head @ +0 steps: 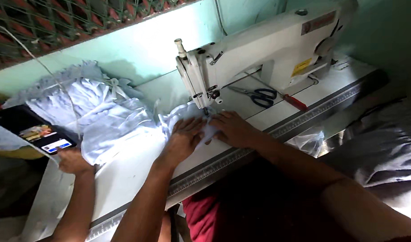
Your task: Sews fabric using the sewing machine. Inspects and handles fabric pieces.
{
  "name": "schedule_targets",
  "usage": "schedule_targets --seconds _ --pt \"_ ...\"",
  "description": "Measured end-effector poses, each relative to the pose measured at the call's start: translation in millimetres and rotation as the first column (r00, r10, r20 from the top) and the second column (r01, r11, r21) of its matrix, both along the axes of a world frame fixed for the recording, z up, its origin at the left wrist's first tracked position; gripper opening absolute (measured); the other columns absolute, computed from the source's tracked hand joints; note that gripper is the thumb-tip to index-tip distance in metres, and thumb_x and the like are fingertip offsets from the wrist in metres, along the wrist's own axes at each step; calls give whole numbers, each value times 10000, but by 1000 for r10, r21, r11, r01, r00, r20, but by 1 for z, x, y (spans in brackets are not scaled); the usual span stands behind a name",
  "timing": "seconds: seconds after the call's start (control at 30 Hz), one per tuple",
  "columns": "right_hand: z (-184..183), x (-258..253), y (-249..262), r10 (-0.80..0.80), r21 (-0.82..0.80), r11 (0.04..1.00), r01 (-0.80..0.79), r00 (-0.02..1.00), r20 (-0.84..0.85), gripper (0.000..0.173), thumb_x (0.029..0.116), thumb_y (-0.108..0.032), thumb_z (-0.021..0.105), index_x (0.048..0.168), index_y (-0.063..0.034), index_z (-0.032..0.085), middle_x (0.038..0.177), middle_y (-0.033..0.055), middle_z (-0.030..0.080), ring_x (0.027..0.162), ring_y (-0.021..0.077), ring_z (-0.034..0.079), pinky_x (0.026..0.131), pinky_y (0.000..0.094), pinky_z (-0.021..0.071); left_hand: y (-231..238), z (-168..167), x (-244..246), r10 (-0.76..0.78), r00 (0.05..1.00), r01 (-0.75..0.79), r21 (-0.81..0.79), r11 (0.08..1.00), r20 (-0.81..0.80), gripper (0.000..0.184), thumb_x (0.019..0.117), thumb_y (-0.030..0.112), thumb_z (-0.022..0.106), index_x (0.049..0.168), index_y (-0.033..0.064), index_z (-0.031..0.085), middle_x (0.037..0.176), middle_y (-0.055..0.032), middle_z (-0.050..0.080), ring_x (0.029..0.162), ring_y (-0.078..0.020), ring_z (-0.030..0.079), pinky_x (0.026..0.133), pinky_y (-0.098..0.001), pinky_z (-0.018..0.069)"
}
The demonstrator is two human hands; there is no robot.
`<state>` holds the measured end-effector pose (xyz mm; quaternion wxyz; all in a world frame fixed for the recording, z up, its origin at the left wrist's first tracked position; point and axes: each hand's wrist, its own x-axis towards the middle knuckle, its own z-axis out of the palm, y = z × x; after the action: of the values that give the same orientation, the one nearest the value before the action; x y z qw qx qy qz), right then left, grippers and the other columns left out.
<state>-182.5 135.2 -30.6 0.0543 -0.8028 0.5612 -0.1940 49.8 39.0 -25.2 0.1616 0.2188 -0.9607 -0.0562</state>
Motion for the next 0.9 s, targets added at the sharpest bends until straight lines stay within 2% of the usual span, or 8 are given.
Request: schedule_targets --seconds 0.2,0.33,0.53,0.63,0.77,0.9 --pt "-3 -1 -2 -4 -57 998 4 1000 2 463 1020 -411 583 1363 -103 622 1429 138 598 1335 361 537 1080 614 399 -4 1 -3 0 999 2 -49 999 44 462 1072 369 393 1437 190 613 1522 -26 550 1441 -260 468 1184 -595 302" --pt "-5 -1 -3 -29 -84 996 27 999 -19 481 1027 -434 555 1387 -119 611 1439 134 597 1326 362 547 1058 620 409 -10 2 -5 -1 999 4 -55 998 51 465 1073 370 401 1443 180 609 1526 -34 547 1437 -268 473 1179 -595 306" --pt "-5 0 -4 -55 -18 998 54 998 -27 538 1027 -474 538 1444 -134 574 1522 128 530 1401 363 481 1107 640 356 -16 0 -5 9 999 -7 -62 998 47 482 1073 378 381 1453 174 598 1529 -36 542 1439 -265 467 1183 -586 295" --pt "-3 -1 -3 -78 44 996 78 997 -7 584 1046 -496 482 1488 -118 535 1555 171 485 1456 390 416 1150 654 314 -17 0 -7 57 996 -53 -55 997 75 524 1080 427 332 1488 193 564 1554 -22 518 1449 -280 457 1183 -608 287" --pt "2 -2 -1 -104 87 991 100 993 48 612 1033 -485 523 1508 -100 501 1560 200 467 1475 412 385 1171 658 282 -11 2 -17 133 988 -125 -103 987 78 561 1081 430 303 1470 134 577 1529 -91 541 1399 -371 507 1130 -667 327" --pt "9 -1 2 -116 125 986 107 991 62 618 1026 -442 563 1525 -88 475 1566 231 443 1477 430 370 1186 657 258 -10 8 -20 142 985 -134 -86 987 93 543 1069 399 341 1456 110 589 1512 -127 552 1392 -395 511 1118 -679 335"
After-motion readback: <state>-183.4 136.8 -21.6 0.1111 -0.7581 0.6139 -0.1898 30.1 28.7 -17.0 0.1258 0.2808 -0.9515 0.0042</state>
